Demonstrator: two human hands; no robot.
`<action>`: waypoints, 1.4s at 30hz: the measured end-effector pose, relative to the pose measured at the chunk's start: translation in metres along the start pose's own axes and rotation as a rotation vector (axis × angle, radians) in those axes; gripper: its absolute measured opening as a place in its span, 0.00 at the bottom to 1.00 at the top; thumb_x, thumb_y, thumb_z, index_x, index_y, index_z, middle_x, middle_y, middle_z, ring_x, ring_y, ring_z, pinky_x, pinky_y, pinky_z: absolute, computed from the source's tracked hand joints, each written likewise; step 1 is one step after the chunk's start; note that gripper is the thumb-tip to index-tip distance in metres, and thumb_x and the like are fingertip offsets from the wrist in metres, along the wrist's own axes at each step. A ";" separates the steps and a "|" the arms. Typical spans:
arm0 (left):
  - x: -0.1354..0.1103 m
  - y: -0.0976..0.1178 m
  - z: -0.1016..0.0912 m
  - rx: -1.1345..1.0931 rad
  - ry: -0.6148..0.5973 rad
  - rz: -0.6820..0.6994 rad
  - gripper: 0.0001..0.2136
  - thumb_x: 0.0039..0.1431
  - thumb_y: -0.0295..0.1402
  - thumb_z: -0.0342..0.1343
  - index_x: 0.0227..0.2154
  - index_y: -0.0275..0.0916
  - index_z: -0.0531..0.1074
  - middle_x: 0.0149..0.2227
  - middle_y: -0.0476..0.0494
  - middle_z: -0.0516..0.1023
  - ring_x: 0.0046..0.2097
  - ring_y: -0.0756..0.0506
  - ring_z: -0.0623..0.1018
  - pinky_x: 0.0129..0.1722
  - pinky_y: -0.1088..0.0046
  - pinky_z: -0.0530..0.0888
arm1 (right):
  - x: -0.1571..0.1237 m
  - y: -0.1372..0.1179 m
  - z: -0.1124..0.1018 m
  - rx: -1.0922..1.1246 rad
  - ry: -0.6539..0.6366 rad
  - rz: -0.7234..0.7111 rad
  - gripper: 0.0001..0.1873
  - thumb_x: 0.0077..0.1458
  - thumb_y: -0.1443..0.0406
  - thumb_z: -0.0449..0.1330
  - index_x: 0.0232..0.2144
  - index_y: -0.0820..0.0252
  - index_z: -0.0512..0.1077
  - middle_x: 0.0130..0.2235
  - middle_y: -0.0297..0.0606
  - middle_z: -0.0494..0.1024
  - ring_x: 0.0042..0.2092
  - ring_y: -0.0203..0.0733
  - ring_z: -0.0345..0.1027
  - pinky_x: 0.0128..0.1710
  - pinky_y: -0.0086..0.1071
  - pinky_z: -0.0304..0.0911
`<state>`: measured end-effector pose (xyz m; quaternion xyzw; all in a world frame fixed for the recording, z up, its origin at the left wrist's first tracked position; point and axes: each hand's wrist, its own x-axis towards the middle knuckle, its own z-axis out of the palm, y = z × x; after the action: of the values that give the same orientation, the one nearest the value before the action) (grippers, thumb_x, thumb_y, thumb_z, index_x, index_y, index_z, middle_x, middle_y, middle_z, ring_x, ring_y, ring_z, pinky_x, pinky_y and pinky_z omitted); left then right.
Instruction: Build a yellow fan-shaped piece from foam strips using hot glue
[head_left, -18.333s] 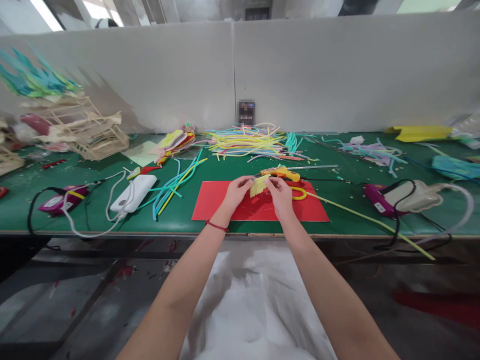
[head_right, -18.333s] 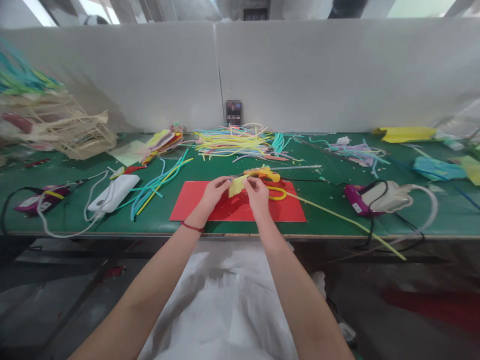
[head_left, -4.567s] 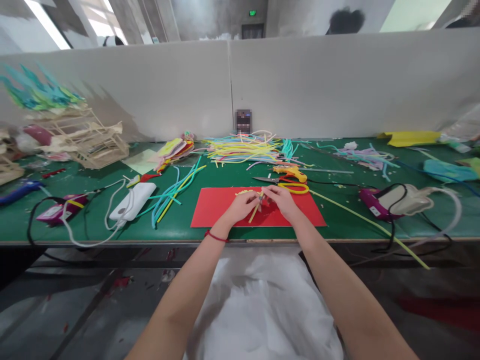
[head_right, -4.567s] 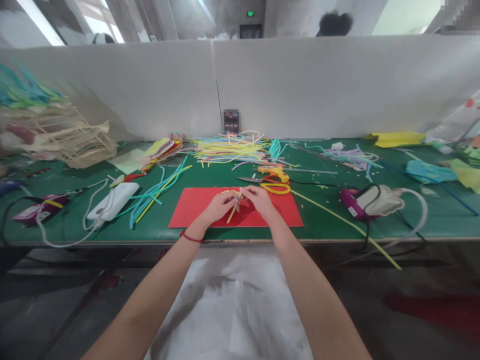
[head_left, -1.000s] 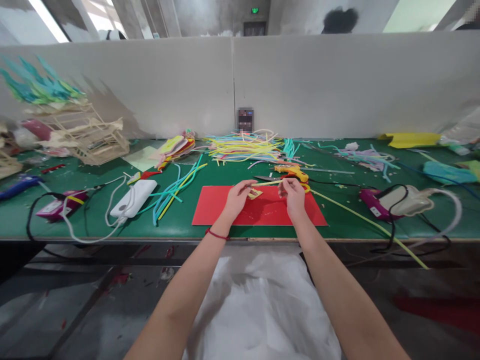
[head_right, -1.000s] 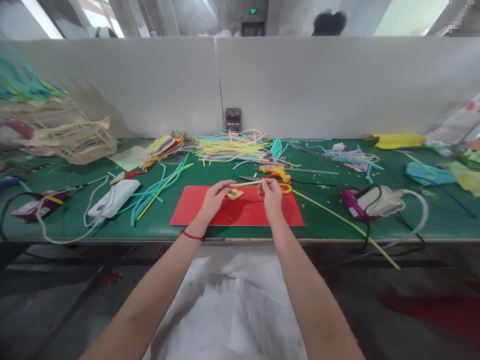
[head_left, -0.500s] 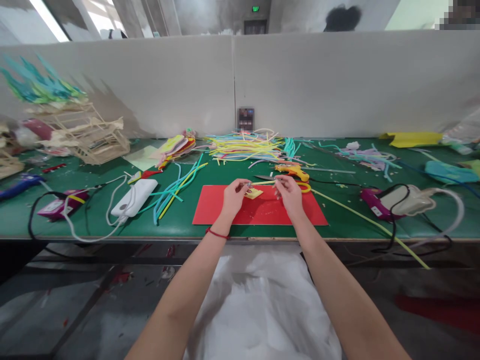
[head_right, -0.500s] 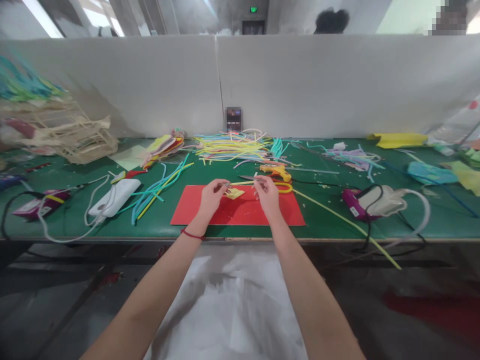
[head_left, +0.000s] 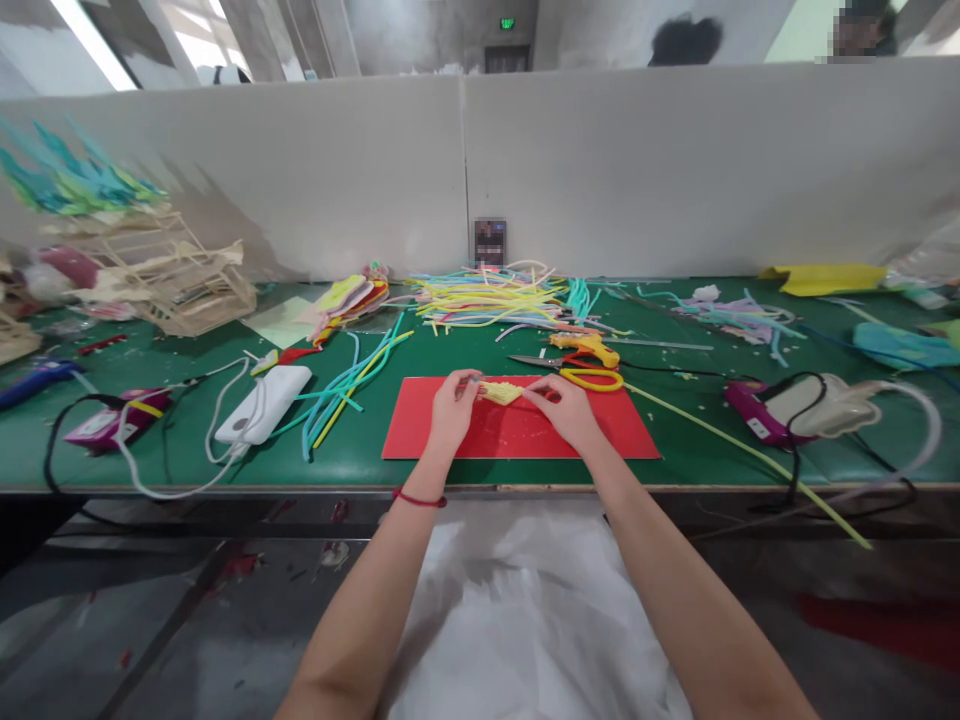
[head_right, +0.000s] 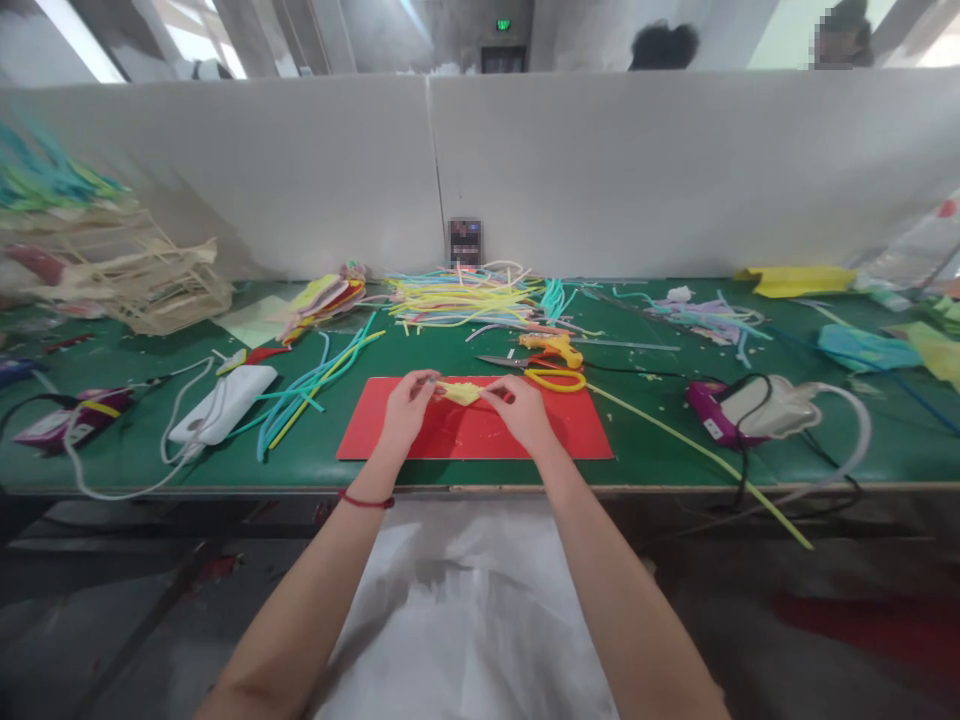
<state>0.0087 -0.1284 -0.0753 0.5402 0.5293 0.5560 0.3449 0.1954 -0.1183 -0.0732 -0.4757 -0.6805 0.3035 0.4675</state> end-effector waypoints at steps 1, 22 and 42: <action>-0.005 0.000 -0.004 0.080 0.033 0.012 0.07 0.59 0.29 0.48 0.37 0.37 0.70 0.41 0.40 0.77 0.39 0.47 0.78 0.43 0.67 0.74 | -0.003 -0.001 0.002 -0.015 -0.011 0.011 0.13 0.49 0.53 0.60 0.25 0.56 0.73 0.29 0.38 0.78 0.34 0.43 0.69 0.35 0.36 0.63; -0.007 -0.007 -0.017 0.261 -0.059 0.038 0.26 0.47 0.14 0.42 0.49 0.36 0.67 0.51 0.38 0.74 0.55 0.44 0.71 0.59 0.59 0.65 | -0.024 0.007 0.015 -0.418 0.005 -0.168 0.11 0.57 0.61 0.55 0.23 0.55 0.66 0.28 0.39 0.72 0.34 0.45 0.63 0.35 0.38 0.60; -0.030 0.007 0.000 1.012 -0.374 0.482 0.18 0.66 0.31 0.41 0.56 0.34 0.62 0.59 0.39 0.66 0.60 0.44 0.66 0.61 0.61 0.60 | -0.024 0.008 0.016 -0.444 0.021 -0.195 0.10 0.57 0.61 0.56 0.25 0.56 0.68 0.29 0.38 0.72 0.33 0.43 0.65 0.35 0.36 0.62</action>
<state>0.0155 -0.1589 -0.0760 0.8315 0.5212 0.1920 -0.0043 0.1857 -0.1377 -0.0946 -0.5019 -0.7684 0.0951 0.3855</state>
